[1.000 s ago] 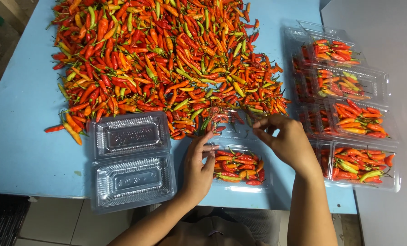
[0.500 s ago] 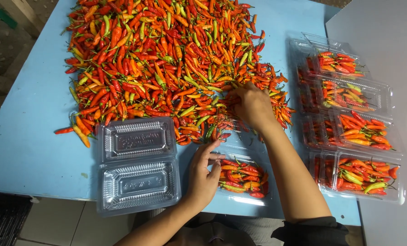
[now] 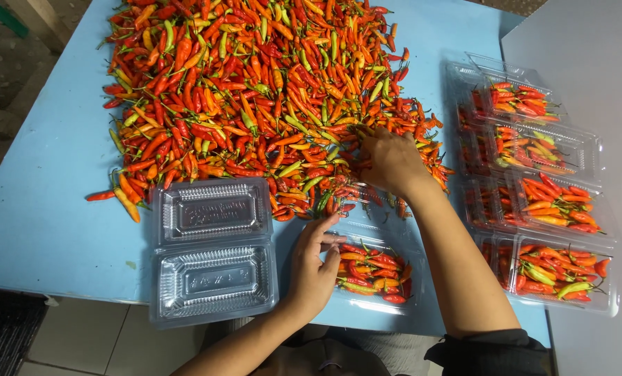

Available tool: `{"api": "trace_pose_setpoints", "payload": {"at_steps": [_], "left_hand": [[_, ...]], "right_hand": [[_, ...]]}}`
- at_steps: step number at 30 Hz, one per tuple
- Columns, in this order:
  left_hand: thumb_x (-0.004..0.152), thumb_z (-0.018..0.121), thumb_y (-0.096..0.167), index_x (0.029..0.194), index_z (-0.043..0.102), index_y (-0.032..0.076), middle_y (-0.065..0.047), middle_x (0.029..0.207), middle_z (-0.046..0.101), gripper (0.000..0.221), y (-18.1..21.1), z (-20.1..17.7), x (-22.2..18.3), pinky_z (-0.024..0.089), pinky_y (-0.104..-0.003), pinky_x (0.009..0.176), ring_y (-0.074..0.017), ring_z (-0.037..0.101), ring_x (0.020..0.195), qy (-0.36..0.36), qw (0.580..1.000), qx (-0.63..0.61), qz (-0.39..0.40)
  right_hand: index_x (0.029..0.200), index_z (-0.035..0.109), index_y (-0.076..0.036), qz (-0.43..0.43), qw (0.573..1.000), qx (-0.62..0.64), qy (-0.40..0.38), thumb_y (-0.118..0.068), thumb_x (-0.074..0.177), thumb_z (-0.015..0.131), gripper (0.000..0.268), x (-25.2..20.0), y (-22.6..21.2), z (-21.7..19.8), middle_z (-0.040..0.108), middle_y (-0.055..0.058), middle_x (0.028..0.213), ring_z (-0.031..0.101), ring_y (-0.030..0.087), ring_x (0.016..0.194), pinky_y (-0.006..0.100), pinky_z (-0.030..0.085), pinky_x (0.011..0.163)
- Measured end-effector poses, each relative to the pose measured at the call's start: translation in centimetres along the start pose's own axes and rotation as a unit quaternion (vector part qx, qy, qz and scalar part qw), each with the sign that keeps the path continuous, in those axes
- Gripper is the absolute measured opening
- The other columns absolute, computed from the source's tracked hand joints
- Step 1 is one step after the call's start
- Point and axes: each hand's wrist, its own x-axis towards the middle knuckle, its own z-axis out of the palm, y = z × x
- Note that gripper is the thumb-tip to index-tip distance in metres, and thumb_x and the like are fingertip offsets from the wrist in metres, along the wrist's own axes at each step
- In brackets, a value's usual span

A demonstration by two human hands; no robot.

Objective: The person sorts through a pile of red and orange chili peppers on a table and places them into small plastic containers.

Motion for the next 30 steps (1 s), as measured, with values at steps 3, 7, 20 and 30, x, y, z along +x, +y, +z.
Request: {"api": "trace_pose_setpoints", "payload": {"at_steps": [3,7,20,30], "left_hand": [[0.089,0.05,-0.014,0.141,0.054,0.009,-0.012,0.13,0.06,0.057,0.1,0.0,0.0,0.059,-0.031,0.09,-0.0189,0.074,0.098,-0.003,1.0,-0.001,0.003],[0.09,0.049,-0.013,0.14,0.055,0.008,-0.012,0.13,0.06,0.054,-0.3,0.1,0.0,0.059,-0.032,0.091,-0.019,0.074,0.099,-0.001,1.0,-0.003,0.001],[0.093,0.05,-0.011,0.14,0.056,0.006,-0.012,0.129,0.06,0.05,-0.1,0.1,-0.1,0.06,-0.032,0.093,-0.0196,0.072,0.103,-0.005,1.0,-0.017,-0.02],[0.095,0.051,-0.009,0.142,0.055,0.008,-0.011,0.128,0.06,0.05,0.4,-0.1,0.1,0.06,-0.033,0.095,-0.0198,0.072,0.105,-0.012,0.999,0.0,-0.036]], "right_hand": [[0.109,0.076,-0.017,0.001,1.0,0.012,-0.001,-0.051,0.093,0.069,0.039,-0.4,0.2,0.2,0.064,0.007,0.113,0.067,0.028,0.091,0.056,0.039,0.109],[0.101,0.075,-0.018,-0.002,0.999,0.045,0.015,-0.042,0.089,0.073,0.027,-1.2,0.7,-0.4,0.065,0.007,0.109,0.067,0.03,0.085,0.048,0.047,0.087],[0.098,0.071,-0.004,0.106,0.757,0.638,0.092,-0.004,0.091,0.073,0.007,-10.1,6.3,2.4,0.066,0.009,0.076,0.061,0.015,0.069,0.028,0.048,0.066],[0.106,0.074,-0.001,0.115,0.785,0.601,0.092,0.005,0.088,0.072,0.019,-16.6,1.8,2.3,0.076,0.008,0.104,0.074,0.016,0.098,0.029,0.061,0.092]]}}
